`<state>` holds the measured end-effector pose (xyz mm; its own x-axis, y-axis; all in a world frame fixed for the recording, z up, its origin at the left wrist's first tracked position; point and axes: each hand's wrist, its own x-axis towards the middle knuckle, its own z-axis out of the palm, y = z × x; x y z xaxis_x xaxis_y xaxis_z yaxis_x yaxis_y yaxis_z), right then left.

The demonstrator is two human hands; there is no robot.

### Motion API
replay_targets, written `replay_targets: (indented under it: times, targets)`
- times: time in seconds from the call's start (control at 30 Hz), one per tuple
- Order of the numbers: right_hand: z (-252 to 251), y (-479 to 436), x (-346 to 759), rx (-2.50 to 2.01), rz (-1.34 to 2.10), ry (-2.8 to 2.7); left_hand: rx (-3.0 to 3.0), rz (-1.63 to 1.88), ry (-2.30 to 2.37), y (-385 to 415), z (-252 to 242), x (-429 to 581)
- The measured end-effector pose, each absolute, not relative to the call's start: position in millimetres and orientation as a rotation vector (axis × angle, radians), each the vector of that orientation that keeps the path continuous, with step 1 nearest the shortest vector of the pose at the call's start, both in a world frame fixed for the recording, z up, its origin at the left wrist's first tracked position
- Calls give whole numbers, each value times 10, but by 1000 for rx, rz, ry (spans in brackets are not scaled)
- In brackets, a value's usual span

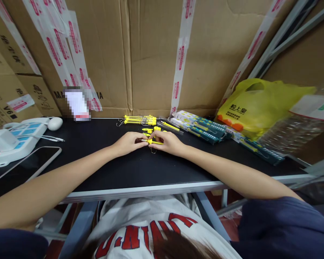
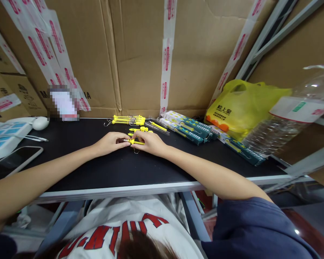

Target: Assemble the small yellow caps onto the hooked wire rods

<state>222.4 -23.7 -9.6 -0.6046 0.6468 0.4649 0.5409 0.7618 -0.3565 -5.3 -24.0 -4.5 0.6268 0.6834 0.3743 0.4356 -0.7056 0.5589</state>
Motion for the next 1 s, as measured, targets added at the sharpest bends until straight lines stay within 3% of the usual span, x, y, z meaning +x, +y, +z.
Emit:
replay_targets:
  times: [0.57,1.0]
  targets:
    - [-66,-181,2229,-841,512,-2162,1549,1152,985,-191,76,-67]
    - [-162,-111,2250,-905,408,-2274,1549,1290,1042,-252,155,-63]
